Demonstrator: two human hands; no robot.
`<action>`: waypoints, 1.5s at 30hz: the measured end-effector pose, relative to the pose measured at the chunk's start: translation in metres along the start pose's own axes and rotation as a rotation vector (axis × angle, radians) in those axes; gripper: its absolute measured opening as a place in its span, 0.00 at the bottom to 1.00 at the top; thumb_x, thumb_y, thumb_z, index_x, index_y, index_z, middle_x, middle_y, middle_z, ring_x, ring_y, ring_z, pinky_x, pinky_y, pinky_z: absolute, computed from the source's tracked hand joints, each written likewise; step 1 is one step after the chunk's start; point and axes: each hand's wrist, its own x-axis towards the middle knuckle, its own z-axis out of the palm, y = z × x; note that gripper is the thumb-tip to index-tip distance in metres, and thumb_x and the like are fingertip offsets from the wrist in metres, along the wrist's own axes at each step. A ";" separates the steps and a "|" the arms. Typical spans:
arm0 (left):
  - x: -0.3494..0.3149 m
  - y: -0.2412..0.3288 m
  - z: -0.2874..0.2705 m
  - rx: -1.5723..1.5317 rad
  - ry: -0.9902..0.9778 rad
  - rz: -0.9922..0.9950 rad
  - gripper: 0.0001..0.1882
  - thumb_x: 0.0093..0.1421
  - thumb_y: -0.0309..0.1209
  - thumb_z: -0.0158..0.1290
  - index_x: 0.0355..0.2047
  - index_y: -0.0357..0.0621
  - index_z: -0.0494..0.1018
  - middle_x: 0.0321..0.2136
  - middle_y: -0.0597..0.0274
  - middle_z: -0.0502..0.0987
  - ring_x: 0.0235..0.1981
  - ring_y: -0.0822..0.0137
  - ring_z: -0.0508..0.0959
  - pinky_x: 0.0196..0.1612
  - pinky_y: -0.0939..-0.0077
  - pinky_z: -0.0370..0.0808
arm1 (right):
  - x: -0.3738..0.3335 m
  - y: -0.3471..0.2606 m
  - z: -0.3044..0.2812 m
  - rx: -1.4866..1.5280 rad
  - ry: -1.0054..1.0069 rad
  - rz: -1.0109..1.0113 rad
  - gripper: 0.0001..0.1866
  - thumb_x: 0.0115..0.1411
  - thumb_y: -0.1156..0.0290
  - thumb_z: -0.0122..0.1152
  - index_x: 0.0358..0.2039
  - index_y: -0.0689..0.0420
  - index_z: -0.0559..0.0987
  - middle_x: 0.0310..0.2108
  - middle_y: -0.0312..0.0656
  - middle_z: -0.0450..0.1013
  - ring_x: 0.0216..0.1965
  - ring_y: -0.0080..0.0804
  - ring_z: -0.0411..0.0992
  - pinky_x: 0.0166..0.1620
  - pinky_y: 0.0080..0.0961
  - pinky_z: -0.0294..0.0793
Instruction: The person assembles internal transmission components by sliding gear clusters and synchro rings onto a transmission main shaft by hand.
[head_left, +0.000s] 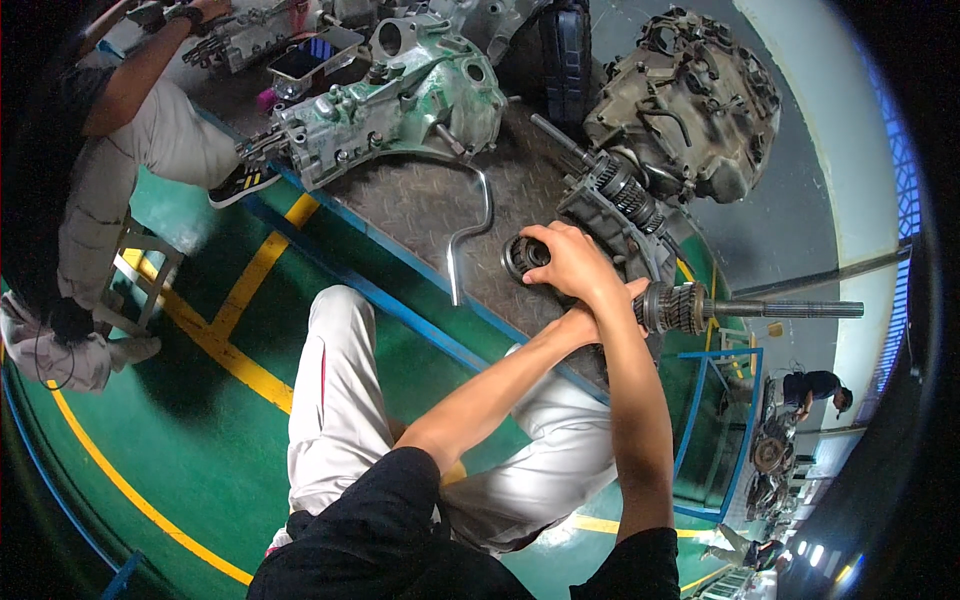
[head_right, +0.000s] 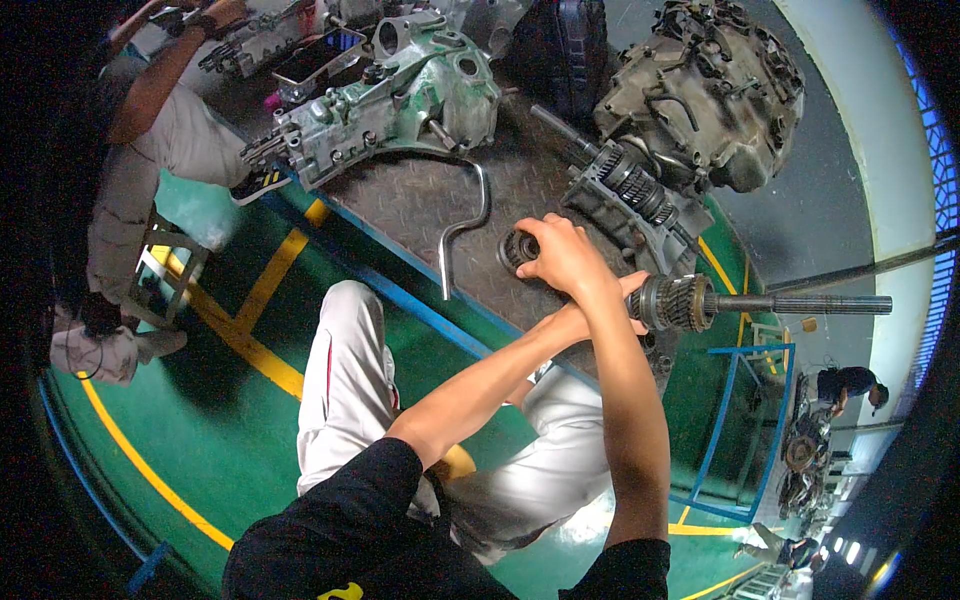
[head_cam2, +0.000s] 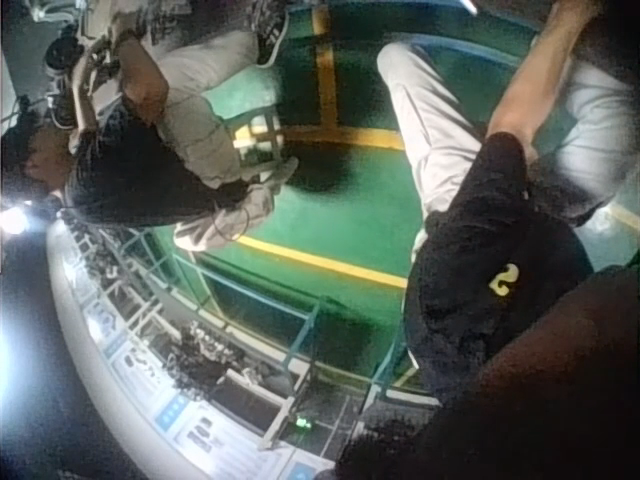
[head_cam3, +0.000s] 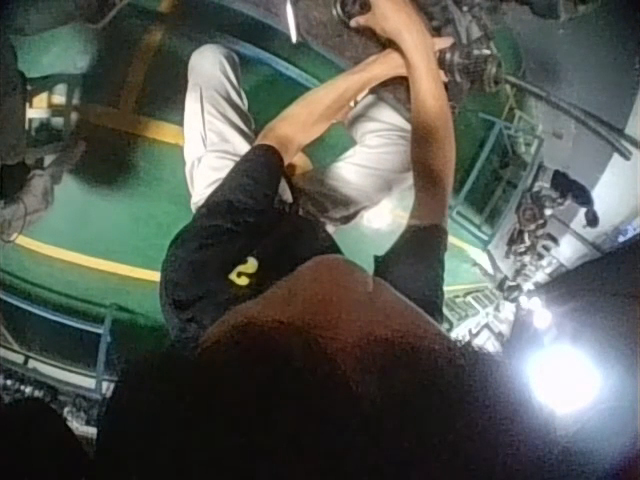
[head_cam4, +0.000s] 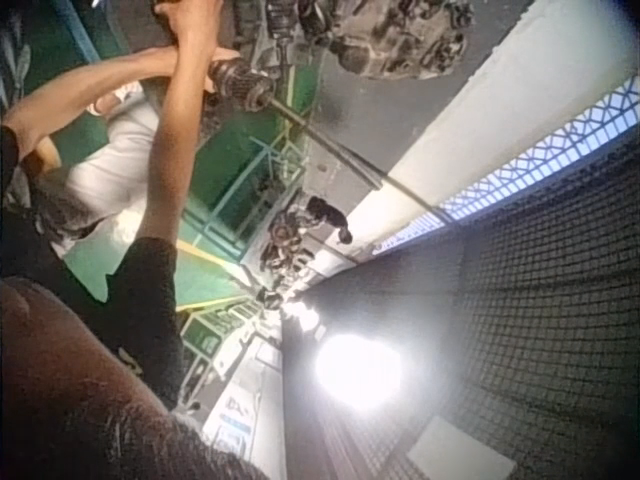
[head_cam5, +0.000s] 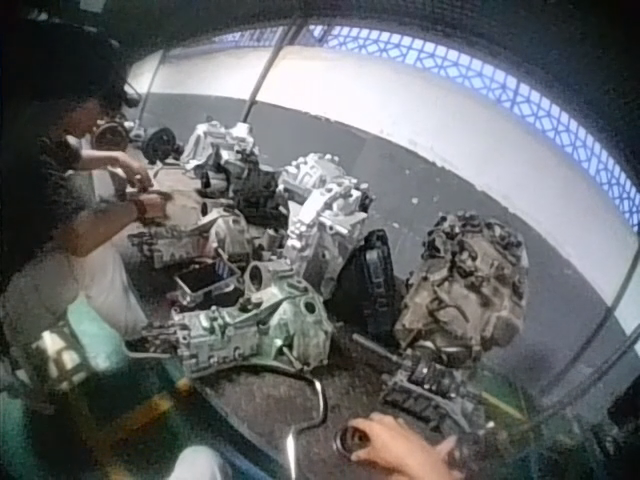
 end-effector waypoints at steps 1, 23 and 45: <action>0.000 0.001 0.001 -0.002 -0.001 0.002 0.28 0.45 0.31 0.69 0.47 0.41 0.75 0.34 0.49 0.82 0.38 0.47 0.84 0.42 0.59 0.78 | -0.001 -0.001 -0.002 0.017 -0.007 0.009 0.37 0.45 0.66 0.82 0.58 0.52 0.79 0.48 0.55 0.77 0.52 0.58 0.75 0.56 0.44 0.75; -0.001 -0.006 -0.007 -0.038 0.061 0.029 0.28 0.46 0.29 0.69 0.49 0.41 0.75 0.37 0.47 0.83 0.40 0.47 0.85 0.44 0.58 0.78 | -0.007 -0.010 0.007 -0.052 0.031 -0.044 0.46 0.48 0.62 0.80 0.68 0.51 0.69 0.64 0.55 0.69 0.59 0.59 0.73 0.60 0.48 0.75; 0.008 0.042 -0.012 -0.259 0.001 -0.030 0.30 0.46 0.25 0.68 0.53 0.38 0.75 0.39 0.57 0.84 0.41 0.71 0.82 0.48 0.70 0.78 | -0.164 0.035 -0.038 0.741 1.048 0.088 0.33 0.59 0.74 0.72 0.61 0.66 0.68 0.56 0.48 0.71 0.58 0.37 0.71 0.63 0.33 0.67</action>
